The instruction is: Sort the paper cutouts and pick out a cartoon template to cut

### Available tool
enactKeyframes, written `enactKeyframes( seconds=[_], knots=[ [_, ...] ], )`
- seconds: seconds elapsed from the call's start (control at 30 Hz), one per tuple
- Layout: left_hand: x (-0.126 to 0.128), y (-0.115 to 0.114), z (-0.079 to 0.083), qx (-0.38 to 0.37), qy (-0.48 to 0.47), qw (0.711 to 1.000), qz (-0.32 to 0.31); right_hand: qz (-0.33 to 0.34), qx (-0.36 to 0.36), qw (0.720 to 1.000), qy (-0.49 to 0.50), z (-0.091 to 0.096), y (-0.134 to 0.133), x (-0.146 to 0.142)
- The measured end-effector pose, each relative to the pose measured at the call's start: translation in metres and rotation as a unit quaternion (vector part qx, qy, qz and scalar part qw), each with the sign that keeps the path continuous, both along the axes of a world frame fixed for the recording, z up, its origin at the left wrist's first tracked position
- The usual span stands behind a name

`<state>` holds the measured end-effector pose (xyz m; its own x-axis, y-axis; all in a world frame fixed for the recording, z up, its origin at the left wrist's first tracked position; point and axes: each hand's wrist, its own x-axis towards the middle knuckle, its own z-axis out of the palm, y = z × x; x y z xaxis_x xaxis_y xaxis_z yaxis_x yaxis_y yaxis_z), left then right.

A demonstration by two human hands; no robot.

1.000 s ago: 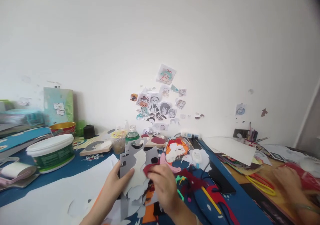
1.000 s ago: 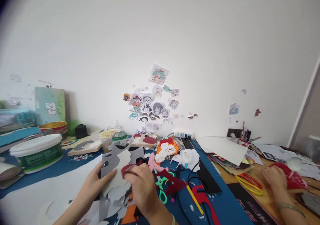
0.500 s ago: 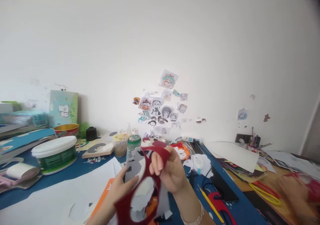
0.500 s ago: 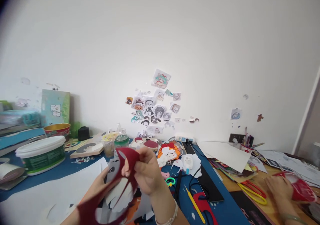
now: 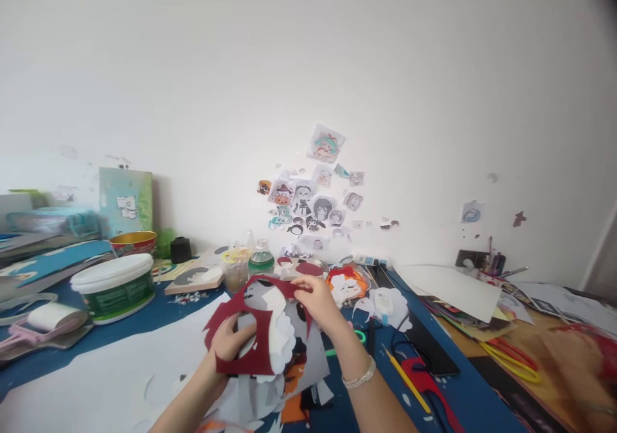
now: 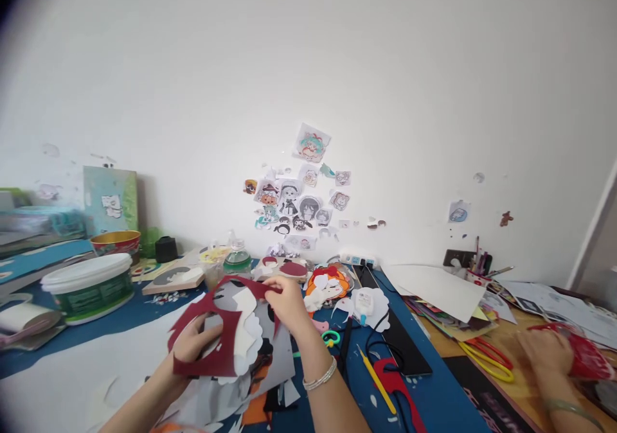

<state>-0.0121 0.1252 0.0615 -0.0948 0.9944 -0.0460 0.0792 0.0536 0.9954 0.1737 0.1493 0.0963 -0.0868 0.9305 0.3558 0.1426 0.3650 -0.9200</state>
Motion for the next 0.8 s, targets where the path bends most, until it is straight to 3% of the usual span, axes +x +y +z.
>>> enactKeyframes(
  seconds=[0.13, 0.33, 0.57, 0.8],
  knots=[
    [-0.005, 0.001, -0.005, -0.024, -0.077, 0.997, 0.018, -0.01, -0.021, 0.999, -0.025, 0.009, -0.003, 0.027],
    [-0.003, -0.008, 0.004, -0.075, -0.204, 0.976, -0.022, -0.047, -0.039, 0.998, -0.022, 0.017, -0.006, 0.062],
    [-0.002, -0.01, 0.008, -0.107, -0.215, 0.967, 0.08, -0.028, -0.072, 0.996, -0.031, 0.01, -0.007, 0.038],
    [0.004, -0.017, 0.019, -0.067, -0.136, 0.988, 0.007, -0.045, -0.049, 0.997, -0.031, 0.012, -0.009, 0.029]
  ],
)
